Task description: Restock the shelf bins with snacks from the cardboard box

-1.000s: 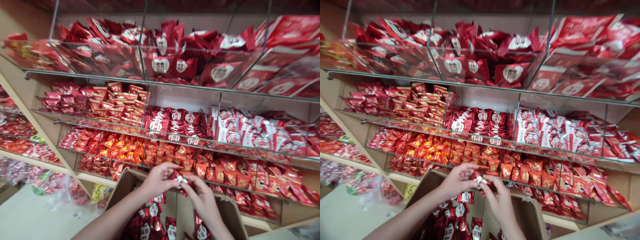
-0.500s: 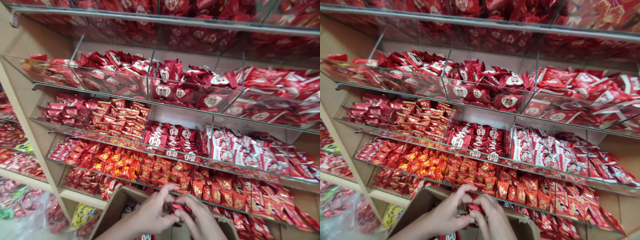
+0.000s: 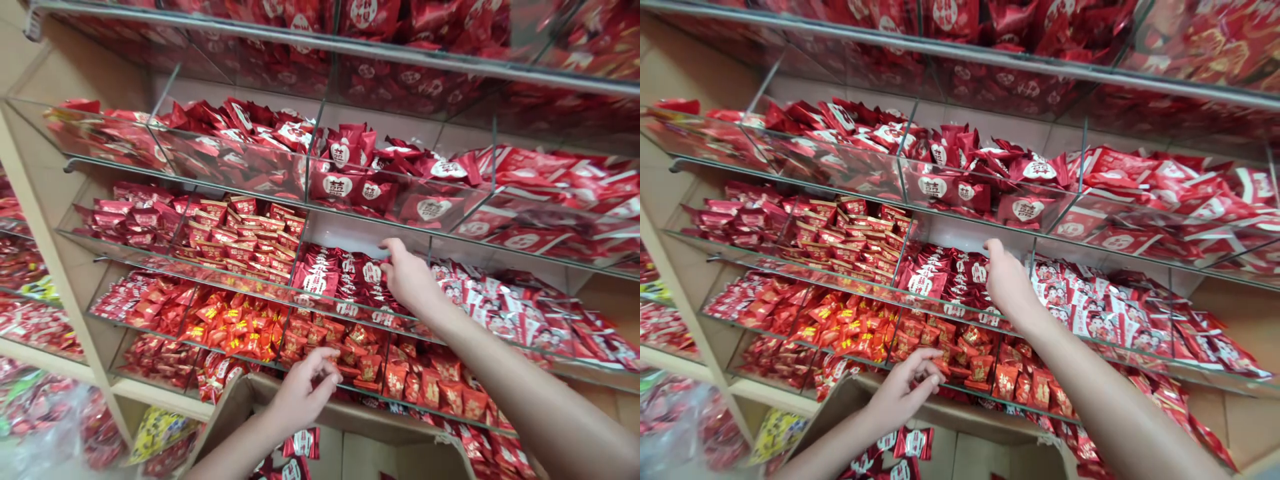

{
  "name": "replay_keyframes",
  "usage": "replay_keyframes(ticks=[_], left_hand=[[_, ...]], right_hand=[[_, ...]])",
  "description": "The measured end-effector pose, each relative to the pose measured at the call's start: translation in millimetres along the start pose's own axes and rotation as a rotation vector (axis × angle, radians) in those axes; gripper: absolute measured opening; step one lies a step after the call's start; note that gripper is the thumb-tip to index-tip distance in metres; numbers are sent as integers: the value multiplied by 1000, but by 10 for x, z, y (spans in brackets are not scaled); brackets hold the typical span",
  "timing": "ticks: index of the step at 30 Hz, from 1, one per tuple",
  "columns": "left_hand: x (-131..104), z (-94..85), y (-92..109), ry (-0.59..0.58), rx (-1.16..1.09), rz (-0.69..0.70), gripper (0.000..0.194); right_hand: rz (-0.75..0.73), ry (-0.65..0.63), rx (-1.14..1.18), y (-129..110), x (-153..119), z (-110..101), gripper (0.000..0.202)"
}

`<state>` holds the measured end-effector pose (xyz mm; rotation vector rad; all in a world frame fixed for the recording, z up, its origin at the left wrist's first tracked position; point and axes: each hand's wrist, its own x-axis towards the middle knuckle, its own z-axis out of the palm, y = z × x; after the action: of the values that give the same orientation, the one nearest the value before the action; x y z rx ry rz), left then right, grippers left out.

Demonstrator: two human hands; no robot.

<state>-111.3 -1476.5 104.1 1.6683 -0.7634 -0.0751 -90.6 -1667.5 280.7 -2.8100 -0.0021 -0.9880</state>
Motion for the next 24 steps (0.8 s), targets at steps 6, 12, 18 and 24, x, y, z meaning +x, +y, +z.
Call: replay_keyframes(ticks=[6,12,18,24], left_hand=[[-2,-45,-81,-41,140,-16,27],[-34,-34,-93,-142,348,51,28],[-41,-39,-60,-201,509,115,28],[-26,-36,-40,-207,598,125,24]], right_hand=[[58,-193,-99,17,444,469,18],[16,-261,-175,84,496,580,19],[-22,-309,-236,70,503,545,24],[-26,-339,-241,13,479,549,23]])
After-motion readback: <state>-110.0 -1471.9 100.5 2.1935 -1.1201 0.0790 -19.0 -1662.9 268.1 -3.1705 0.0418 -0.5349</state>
